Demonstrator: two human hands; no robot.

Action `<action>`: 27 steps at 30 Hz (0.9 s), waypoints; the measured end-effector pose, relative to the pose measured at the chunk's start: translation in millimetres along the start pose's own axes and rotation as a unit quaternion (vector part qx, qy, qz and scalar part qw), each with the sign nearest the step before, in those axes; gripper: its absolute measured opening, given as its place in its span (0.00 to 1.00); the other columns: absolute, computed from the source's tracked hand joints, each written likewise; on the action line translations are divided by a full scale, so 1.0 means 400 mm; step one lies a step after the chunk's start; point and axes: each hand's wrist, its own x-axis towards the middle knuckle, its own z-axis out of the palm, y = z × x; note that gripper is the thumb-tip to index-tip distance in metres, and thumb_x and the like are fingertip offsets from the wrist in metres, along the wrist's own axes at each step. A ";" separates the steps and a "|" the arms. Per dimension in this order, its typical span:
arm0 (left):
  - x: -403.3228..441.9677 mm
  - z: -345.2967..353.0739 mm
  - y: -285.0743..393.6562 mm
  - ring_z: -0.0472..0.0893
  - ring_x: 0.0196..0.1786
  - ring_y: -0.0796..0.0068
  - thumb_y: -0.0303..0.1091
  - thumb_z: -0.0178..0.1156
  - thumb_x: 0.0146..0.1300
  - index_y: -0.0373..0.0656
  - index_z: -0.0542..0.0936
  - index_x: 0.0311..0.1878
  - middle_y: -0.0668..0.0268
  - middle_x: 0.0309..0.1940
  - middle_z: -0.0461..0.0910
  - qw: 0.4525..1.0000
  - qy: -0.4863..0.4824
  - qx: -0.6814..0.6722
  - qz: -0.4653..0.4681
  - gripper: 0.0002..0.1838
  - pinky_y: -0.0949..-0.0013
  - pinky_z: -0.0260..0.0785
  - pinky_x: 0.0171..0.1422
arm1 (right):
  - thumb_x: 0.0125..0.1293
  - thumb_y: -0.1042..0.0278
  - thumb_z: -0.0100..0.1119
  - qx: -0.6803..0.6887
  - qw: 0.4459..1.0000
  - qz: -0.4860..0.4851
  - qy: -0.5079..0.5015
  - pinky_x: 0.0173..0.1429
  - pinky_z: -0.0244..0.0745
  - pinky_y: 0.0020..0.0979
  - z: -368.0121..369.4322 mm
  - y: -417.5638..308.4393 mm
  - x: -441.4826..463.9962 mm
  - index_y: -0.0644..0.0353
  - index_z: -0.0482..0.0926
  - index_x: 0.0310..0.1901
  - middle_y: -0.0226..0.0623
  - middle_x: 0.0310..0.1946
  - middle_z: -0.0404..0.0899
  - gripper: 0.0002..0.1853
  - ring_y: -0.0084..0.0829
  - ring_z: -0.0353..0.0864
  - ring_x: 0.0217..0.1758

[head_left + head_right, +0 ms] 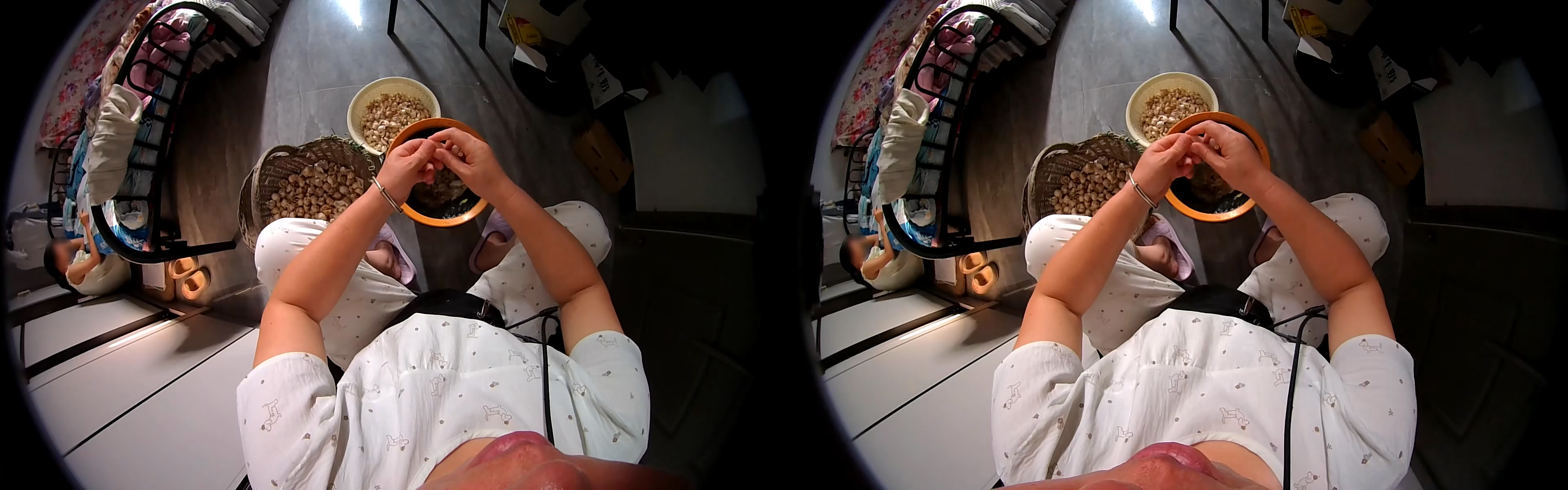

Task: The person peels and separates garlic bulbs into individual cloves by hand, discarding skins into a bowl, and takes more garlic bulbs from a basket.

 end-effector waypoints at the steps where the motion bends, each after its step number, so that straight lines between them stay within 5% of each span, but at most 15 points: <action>1: 0.000 0.001 -0.002 0.72 0.23 0.83 0.44 0.50 0.70 0.41 0.76 0.39 0.70 0.26 0.75 1.000 -0.003 -0.016 0.002 0.15 0.79 0.69 0.30 | 0.65 0.71 0.55 0.017 1.000 0.008 0.009 0.35 0.70 0.21 0.002 -0.001 -0.001 0.61 0.73 0.45 0.31 0.28 0.75 0.08 0.18 0.73 0.28; 15: -0.001 0.007 0.009 0.74 0.28 0.82 0.40 0.47 0.71 0.39 0.75 0.45 0.69 0.29 0.75 0.994 -0.013 0.102 0.033 0.14 0.79 0.70 0.33 | 0.65 0.73 0.55 0.012 1.000 0.000 0.017 0.32 0.73 0.24 0.006 0.002 -0.008 0.58 0.67 0.43 0.32 0.26 0.73 0.09 0.21 0.76 0.28; 18: -0.004 0.008 0.011 0.74 0.28 0.82 0.39 0.46 0.72 0.39 0.75 0.46 0.69 0.30 0.76 0.994 -0.012 0.108 0.034 0.14 0.79 0.70 0.34 | 0.65 0.72 0.56 0.033 0.999 -0.020 0.031 0.29 0.68 0.20 0.012 0.008 -0.009 0.57 0.68 0.43 0.28 0.26 0.71 0.08 0.15 0.72 0.28; 20: -0.005 0.010 0.010 0.74 0.28 0.82 0.39 0.46 0.72 0.38 0.75 0.46 0.69 0.31 0.76 0.988 -0.009 0.144 0.046 0.14 0.78 0.70 0.34 | 0.65 0.71 0.56 0.023 0.999 -0.024 0.013 0.34 0.75 0.25 0.008 0.005 -0.007 0.57 0.65 0.41 0.33 0.29 0.72 0.09 0.22 0.76 0.30; 27: -0.010 0.020 0.003 0.74 0.25 0.83 0.36 0.46 0.71 0.37 0.76 0.45 0.69 0.28 0.78 0.981 0.023 0.180 0.071 0.14 0.78 0.69 0.30 | 0.65 0.69 0.56 0.012 0.999 -0.038 -0.019 0.35 0.75 0.28 -0.007 0.015 0.001 0.58 0.66 0.39 0.34 0.28 0.72 0.08 0.25 0.75 0.30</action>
